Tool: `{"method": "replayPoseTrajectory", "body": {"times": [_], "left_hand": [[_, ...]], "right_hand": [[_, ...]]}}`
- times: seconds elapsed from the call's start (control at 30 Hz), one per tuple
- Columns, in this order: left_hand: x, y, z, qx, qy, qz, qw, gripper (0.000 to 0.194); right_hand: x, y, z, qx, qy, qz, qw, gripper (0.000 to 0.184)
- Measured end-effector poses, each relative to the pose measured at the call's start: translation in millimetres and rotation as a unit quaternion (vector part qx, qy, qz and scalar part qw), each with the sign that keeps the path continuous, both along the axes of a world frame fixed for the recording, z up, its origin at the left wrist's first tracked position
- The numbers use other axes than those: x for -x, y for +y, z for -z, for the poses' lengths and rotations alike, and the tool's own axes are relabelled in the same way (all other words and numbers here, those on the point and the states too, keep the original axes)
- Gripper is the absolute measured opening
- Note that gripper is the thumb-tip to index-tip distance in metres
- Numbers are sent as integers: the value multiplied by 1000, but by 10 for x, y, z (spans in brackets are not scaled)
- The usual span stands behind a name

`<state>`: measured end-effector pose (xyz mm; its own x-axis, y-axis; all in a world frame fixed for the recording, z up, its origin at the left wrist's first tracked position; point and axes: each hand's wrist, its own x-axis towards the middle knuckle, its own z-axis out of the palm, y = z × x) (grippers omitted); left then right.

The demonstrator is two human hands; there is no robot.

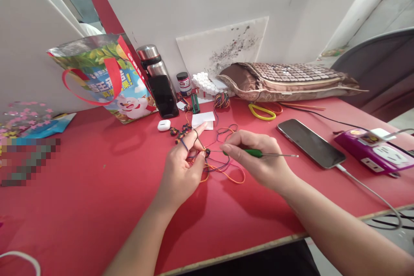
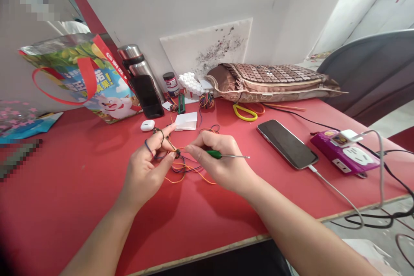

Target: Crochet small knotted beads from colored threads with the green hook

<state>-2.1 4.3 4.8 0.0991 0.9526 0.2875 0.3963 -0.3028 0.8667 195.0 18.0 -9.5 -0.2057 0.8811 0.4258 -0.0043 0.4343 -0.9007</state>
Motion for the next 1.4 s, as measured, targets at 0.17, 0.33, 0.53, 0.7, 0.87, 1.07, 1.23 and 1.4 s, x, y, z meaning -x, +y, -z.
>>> {"method": "replayPoseTrajectory", "body": {"times": [0.17,0.33,0.53,0.7,0.87,1.07,1.23,1.4], "left_hand": [[67,18,-43,78,-109,57,989,50],[101,61,9,130,-226,79,962,48],[18,56,5,183,-301,77,933,44],[-130,10,-36,195,-369,44,908,53],[-226,-35,-50,182,-421,-3,888,45],[-191,-54,-37,160,-390,-12,907,43],[-143,-43,2,135,-340,-10,931,39],[-82,-37,31,104,-300,-7,948,35]], "right_hand": [[-89,85,-31,138,120,-72,980,35],[-65,95,-48,223,203,-105,948,41],[1,26,-38,253,240,-151,925,38],[49,-7,20,230,276,-168,918,29],[140,8,34,244,330,-122,904,29],[150,36,43,262,313,-133,903,33],[127,37,58,281,292,-149,902,32],[119,38,51,288,295,-162,897,31]]}}
